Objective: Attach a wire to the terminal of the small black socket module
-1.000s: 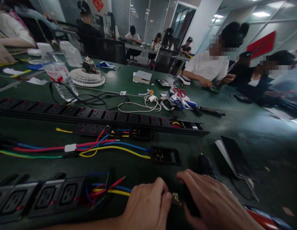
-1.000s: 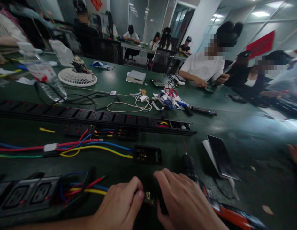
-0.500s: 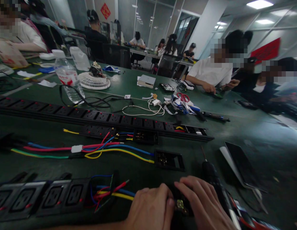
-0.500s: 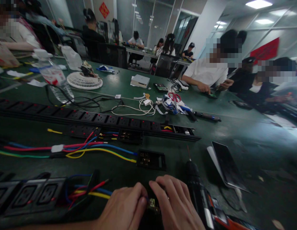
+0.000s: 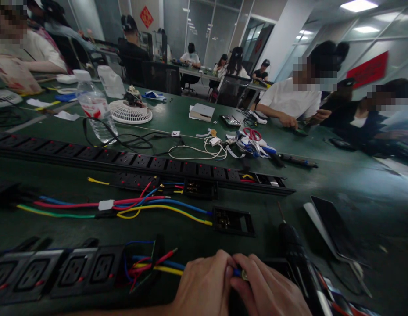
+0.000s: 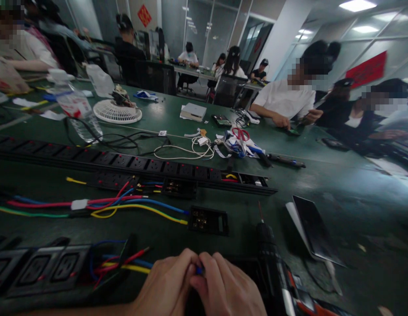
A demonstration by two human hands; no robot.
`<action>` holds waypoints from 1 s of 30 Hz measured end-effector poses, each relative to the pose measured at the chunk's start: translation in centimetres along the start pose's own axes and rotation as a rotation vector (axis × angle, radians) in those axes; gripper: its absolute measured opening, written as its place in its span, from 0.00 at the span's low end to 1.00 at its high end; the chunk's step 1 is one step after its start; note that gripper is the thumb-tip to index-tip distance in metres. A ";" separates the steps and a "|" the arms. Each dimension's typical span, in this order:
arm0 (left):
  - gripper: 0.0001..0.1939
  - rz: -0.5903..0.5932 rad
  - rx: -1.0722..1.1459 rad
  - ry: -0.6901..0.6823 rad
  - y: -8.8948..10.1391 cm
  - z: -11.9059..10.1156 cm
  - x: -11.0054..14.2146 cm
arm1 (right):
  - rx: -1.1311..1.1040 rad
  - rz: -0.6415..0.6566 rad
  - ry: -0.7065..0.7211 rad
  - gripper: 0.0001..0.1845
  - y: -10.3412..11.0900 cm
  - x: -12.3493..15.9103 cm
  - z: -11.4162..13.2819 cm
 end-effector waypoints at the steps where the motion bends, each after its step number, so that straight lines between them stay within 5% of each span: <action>1: 0.15 0.006 0.002 0.014 0.0 0.1 0.0 | -0.034 -0.008 -0.024 0.18 -0.2 0.1 -0.1; 11: 0.15 0.013 0.019 0.014 0.6 -0.3 0.0 | -0.135 -0.062 -0.197 0.17 -0.9 0.6 -0.7; 16: 0.16 0.077 -0.021 0.055 -0.2 0.2 -0.2 | -0.162 -0.094 -0.173 0.16 -1.0 0.9 -0.6; 24: 0.13 0.111 -0.067 0.055 -0.6 0.1 -0.1 | -0.229 0.036 -0.034 0.15 -0.9 0.6 -0.3; 30: 0.13 0.051 -0.071 0.038 0.1 -0.1 -0.1 | -0.098 -0.035 -0.145 0.19 -0.2 0.2 -0.7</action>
Point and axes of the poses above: each hand's wrist, its own x-axis away from the middle knuckle, its own y-axis out of the back of the hand, z = x × y, the point moved 10 cm from there along -x, towards the middle knuckle
